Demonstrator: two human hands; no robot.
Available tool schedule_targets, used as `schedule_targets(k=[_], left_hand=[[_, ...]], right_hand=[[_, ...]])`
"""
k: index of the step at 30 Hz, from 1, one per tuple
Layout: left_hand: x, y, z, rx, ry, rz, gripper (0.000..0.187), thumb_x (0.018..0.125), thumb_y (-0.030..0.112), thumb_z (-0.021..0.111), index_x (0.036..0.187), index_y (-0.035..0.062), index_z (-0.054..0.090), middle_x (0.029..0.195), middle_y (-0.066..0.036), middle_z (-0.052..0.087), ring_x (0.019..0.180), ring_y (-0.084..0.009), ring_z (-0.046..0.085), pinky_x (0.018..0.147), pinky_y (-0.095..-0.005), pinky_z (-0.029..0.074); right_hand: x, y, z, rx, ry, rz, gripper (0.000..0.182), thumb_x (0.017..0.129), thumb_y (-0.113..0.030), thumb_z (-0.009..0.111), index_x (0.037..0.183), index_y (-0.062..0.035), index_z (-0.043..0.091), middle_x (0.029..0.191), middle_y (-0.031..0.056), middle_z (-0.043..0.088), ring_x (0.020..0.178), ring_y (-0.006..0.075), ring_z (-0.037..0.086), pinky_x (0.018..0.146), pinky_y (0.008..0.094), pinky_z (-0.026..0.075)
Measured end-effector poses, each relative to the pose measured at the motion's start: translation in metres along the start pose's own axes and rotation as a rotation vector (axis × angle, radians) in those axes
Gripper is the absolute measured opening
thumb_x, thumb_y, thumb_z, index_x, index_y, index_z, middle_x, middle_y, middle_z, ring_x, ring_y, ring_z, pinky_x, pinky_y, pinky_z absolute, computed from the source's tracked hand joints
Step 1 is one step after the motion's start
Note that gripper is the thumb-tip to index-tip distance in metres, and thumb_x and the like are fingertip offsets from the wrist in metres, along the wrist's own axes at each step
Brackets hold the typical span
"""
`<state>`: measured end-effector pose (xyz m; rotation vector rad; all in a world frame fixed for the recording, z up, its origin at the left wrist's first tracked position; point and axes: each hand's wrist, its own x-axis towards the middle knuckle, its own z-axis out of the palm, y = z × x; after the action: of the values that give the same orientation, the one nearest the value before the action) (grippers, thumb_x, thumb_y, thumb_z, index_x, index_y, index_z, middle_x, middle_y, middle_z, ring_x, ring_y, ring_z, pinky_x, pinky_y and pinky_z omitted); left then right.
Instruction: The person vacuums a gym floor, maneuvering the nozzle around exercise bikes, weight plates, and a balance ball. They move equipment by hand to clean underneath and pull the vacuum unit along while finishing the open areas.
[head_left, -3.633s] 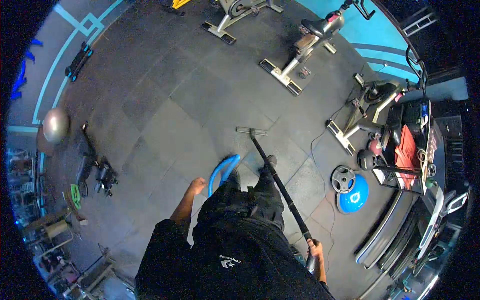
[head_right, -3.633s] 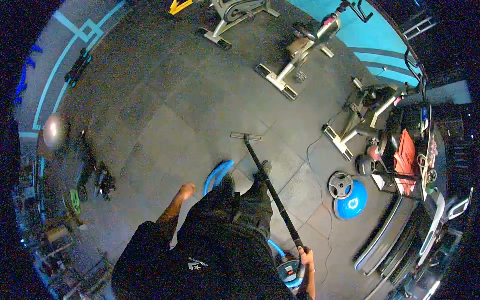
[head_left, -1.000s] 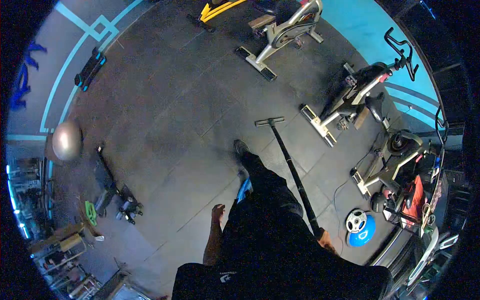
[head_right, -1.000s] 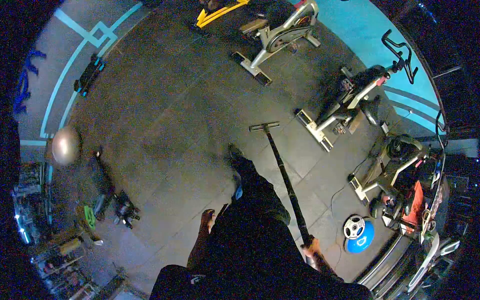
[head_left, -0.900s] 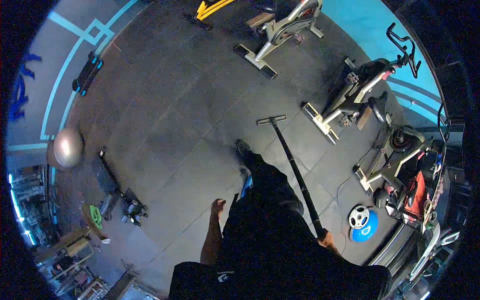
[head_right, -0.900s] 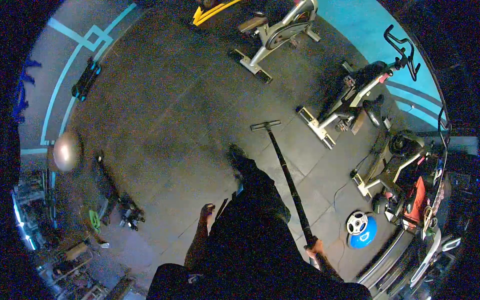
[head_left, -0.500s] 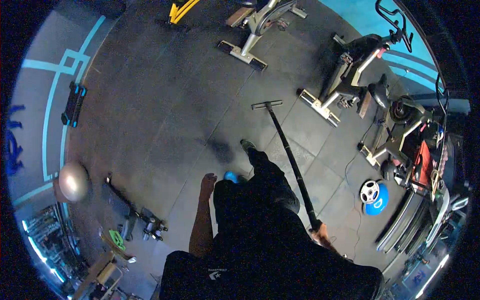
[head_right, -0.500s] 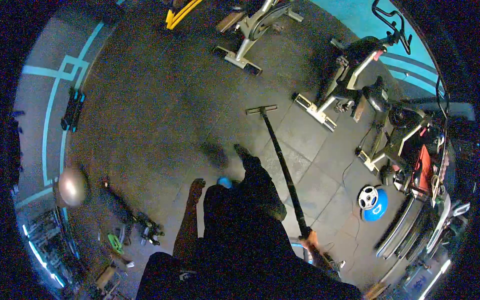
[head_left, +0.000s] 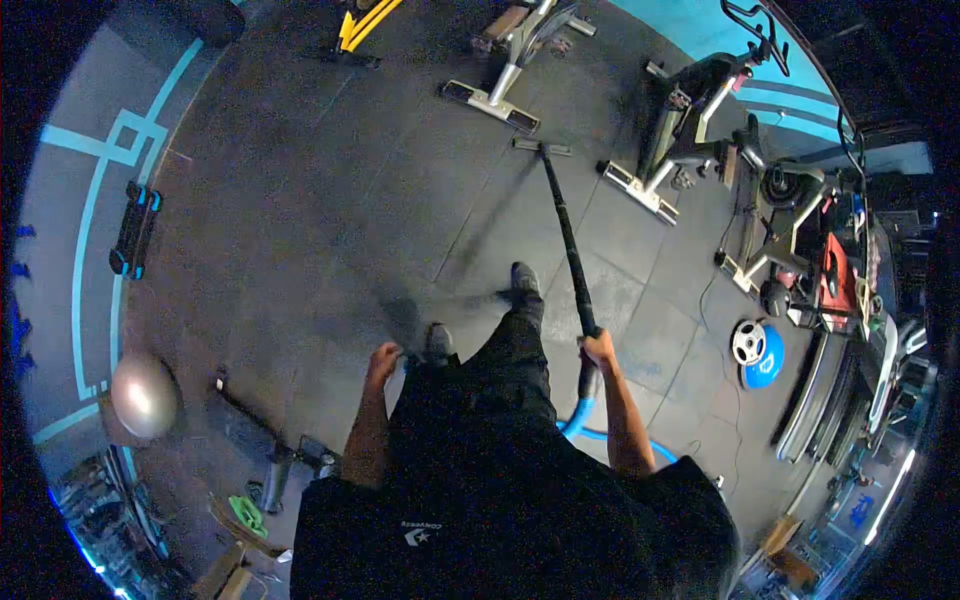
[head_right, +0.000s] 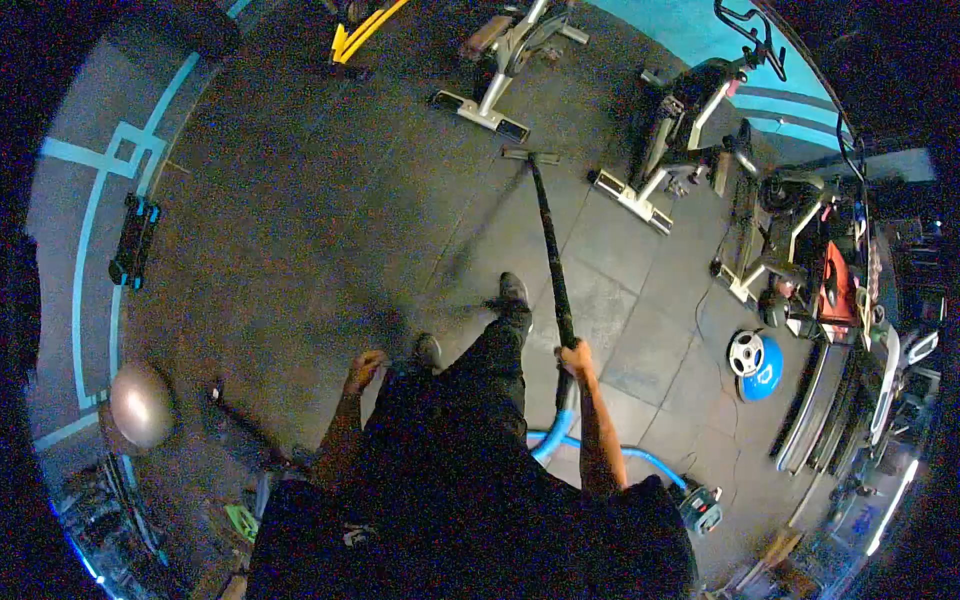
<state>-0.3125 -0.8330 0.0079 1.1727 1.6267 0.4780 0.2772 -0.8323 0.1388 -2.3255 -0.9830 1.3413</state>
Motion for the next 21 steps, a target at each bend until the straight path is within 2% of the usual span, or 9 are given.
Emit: schedule_targets(k=[4,8,11,13,14,16,19,20,21], left_hand=[[-0.045,-0.086,-0.081,-0.287,0.054,-0.015,0.030,0.080,0.023,0.074,0.102,0.0044,0.065,0.091,-0.009,0.070,0.072,-0.0216,0.064,0.068,-0.0356,0.052],[-0.105,-0.093,-0.124,-0.693,-0.009,-0.218,0.026,0.084,0.024,0.069,0.105,0.0088,0.067,0.089,-0.008,0.069,0.067,-0.0215,0.063,0.065,-0.0379,0.051],[-0.121,-0.139,-0.127,0.200,-0.033,-0.288,0.022,0.086,0.021,0.065,0.106,0.0133,0.069,0.082,-0.006,0.067,0.060,-0.0211,0.059,0.059,-0.0375,0.049],[-0.097,-0.149,-0.110,0.253,-0.164,-0.158,0.023,0.085,0.020,0.064,0.107,0.0138,0.069,0.078,-0.007,0.066,0.060,-0.0236,0.059,0.059,-0.0394,0.050],[-0.084,-0.154,-0.101,0.328,-0.165,0.201,0.020,0.086,0.022,0.066,0.102,0.0120,0.069,0.080,-0.007,0.066,0.063,-0.0227,0.060,0.061,-0.0392,0.051],[-0.060,-0.152,-0.082,0.581,0.042,0.978,0.020,0.087,0.027,0.068,0.094,0.0084,0.068,0.084,-0.006,0.068,0.071,-0.0208,0.063,0.065,-0.0389,0.053],[-0.022,-0.081,-0.042,0.098,-0.287,0.003,0.024,0.085,0.025,0.068,0.098,0.0050,0.064,0.081,-0.006,0.064,0.075,-0.0185,0.060,0.069,-0.0366,0.050],[-0.009,-0.048,-0.034,0.010,-0.307,-0.110,0.025,0.085,0.024,0.068,0.099,0.0039,0.063,0.080,-0.005,0.063,0.077,-0.0178,0.060,0.070,-0.0358,0.049],[-0.004,-0.019,-0.027,-0.003,-0.252,-0.071,0.027,0.085,0.025,0.069,0.100,0.0027,0.062,0.082,-0.007,0.064,0.078,-0.0185,0.060,0.071,-0.0355,0.049]], right_hand=[[-0.049,-0.067,0.059,0.298,-0.048,0.007,0.017,0.077,-0.011,0.063,0.072,0.0022,0.054,0.059,0.0085,0.058,0.049,0.0195,0.058,0.044,0.0365,0.047],[-0.117,-0.031,0.082,0.389,-0.075,0.006,0.014,0.077,-0.009,0.065,0.078,0.0010,0.056,0.063,0.0092,0.059,0.051,0.0207,0.059,0.046,0.0370,0.049],[-0.179,0.054,0.101,0.244,-0.126,0.085,0.008,0.078,-0.005,0.061,0.084,0.0000,0.058,0.071,0.0089,0.062,0.059,0.0185,0.061,0.050,0.0368,0.050],[-0.239,0.109,0.097,0.024,-0.170,0.044,0.021,0.076,-0.007,0.060,0.096,-0.0005,0.059,0.074,0.0054,0.061,0.062,0.0186,0.062,0.055,0.0336,0.051],[-0.283,0.117,0.093,0.156,-0.122,0.025,0.014,0.077,-0.012,0.071,0.081,-0.0079,0.058,0.067,0.0036,0.061,0.056,0.0150,0.055,0.048,0.0351,0.048],[-0.345,0.116,0.068,-0.025,-0.198,0.004,0.024,0.076,-0.013,0.075,0.092,-0.0031,0.059,0.067,0.0043,0.060,0.057,0.0146,0.057,0.050,0.0345,0.050],[-0.426,0.167,0.024,0.124,-0.266,0.122,0.038,0.076,-0.011,0.076,0.108,0.0004,0.058,0.069,0.0076,0.061,0.055,0.0168,0.063,0.050,0.0350,0.053],[-0.429,0.222,0.009,-0.084,-0.262,0.148,0.041,0.072,-0.011,0.079,0.105,-0.0005,0.058,0.066,0.0069,0.060,0.053,0.0178,0.062,0.048,0.0347,0.052],[-0.453,0.178,0.003,-0.066,-0.107,0.170,0.038,0.069,-0.011,0.080,0.099,-0.0024,0.060,0.064,0.0060,0.059,0.051,0.0171,0.061,0.048,0.0342,0.051]])
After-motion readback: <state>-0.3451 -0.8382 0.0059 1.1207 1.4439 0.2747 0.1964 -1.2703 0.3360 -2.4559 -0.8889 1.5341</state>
